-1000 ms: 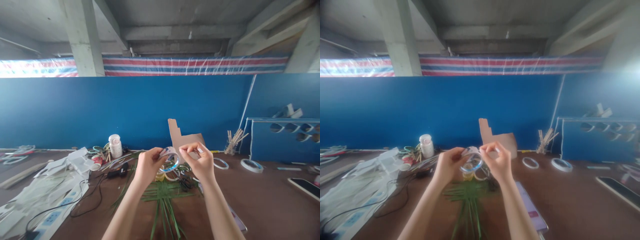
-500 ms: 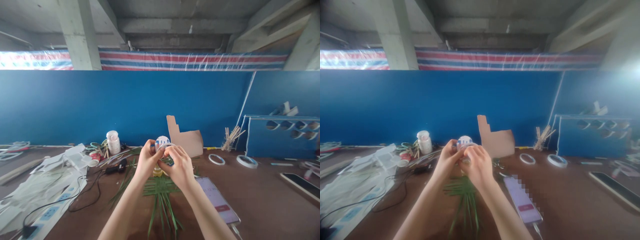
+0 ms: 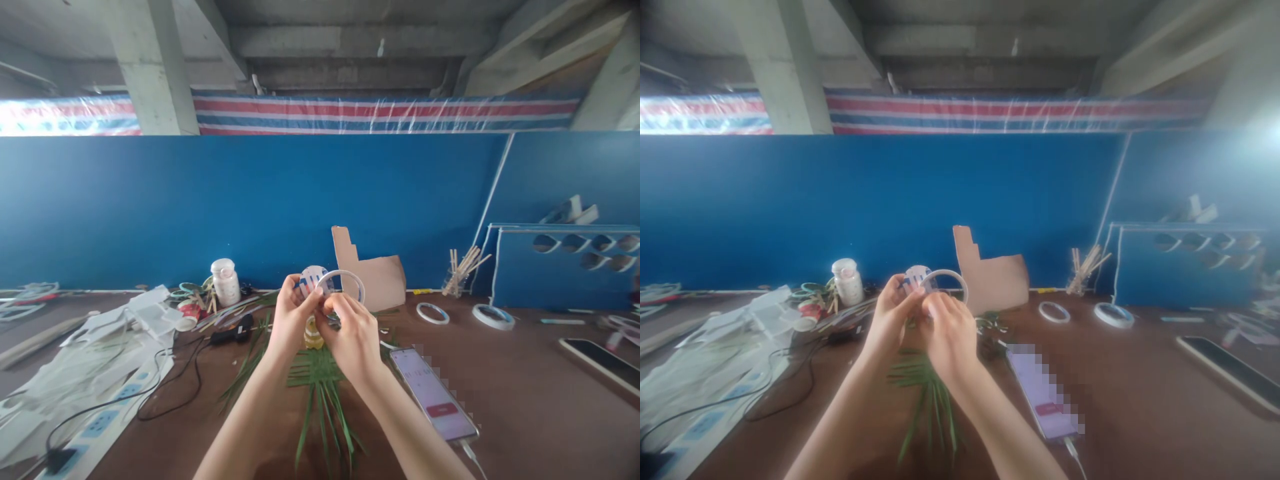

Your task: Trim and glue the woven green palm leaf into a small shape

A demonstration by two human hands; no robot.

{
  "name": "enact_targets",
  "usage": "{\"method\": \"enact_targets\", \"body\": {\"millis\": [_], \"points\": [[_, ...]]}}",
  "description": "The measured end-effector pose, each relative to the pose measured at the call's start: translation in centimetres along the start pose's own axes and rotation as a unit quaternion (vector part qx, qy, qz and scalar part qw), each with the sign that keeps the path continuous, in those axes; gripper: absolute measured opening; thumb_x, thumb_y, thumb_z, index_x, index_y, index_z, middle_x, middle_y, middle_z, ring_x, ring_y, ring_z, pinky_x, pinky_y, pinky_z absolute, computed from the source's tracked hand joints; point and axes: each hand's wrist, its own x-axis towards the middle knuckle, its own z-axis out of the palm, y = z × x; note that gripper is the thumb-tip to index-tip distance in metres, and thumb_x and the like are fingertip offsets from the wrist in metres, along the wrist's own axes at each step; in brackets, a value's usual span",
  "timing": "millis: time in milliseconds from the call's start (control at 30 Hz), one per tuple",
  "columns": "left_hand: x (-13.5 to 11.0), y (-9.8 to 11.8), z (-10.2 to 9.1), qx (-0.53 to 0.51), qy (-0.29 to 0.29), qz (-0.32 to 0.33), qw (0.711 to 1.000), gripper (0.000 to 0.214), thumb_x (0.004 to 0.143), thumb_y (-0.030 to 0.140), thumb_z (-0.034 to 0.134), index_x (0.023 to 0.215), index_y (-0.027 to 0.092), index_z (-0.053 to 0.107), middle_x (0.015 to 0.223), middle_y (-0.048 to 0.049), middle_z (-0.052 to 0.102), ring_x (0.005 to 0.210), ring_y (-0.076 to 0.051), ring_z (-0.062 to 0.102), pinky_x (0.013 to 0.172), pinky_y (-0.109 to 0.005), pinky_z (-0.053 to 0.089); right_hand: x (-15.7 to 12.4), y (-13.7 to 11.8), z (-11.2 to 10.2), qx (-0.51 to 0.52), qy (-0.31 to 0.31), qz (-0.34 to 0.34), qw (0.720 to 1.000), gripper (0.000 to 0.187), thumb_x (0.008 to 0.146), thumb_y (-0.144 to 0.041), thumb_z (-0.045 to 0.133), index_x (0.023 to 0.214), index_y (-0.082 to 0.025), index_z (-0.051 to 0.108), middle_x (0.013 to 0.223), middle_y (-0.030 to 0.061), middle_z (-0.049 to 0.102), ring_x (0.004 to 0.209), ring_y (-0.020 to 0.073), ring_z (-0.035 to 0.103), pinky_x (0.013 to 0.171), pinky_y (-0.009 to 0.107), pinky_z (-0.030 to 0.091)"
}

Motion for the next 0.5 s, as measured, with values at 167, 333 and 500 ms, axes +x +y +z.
{"method": "enact_targets", "body": {"millis": [167, 333, 500], "points": [[-0.1, 0.7, 0.1, -0.027, -0.01, -0.011, 1.0, 0.034, 0.075, 0.037, 0.065, 0.099, 0.017, 0.052, 0.076, 0.001, 0.055, 0.063, -0.009, 0.054, 0.057, -0.018, 0.046, 0.3, -0.1, -0.7, 0.048, 0.004, 0.032, 0.998, 0.013, 0.079, -0.016, 0.055, 0.068, -0.021, 0.051, 0.077, 0.0018, 0.065, 0.068, 0.0152, 0.06, 0.063, 0.024, 0.042], [0.1, 0.9, -0.1, -0.017, 0.006, 0.002, 1.0, 0.031, 0.077, 0.044, 0.06, 0.086, 0.014, 0.056, 0.063, 0.0032, 0.051, 0.056, -0.008, 0.051, 0.053, -0.018, 0.047, 1.2, 0.3, -2.3, 0.179, -0.011, 0.05, 0.983, 0.016, 0.079, -0.016, 0.057, 0.065, -0.021, 0.048, 0.083, 0.0014, 0.067, 0.078, 0.0157, 0.063, 0.072, 0.026, 0.046], [0.3, 0.6, -0.9, 0.014, -0.007, 0.047, 0.999, 0.028, 0.08, 0.04, 0.059, 0.073, 0.013, 0.06, 0.059, 0.0009, 0.055, 0.053, -0.008, 0.05, 0.052, -0.018, 0.043, 1.8, 2.1, -3.5, 0.264, 0.003, 0.089, 0.96, 0.016, 0.078, -0.021, 0.06, 0.068, -0.021, 0.048, 0.083, 0.0026, 0.064, 0.08, 0.0165, 0.062, 0.076, 0.03, 0.049]]}}
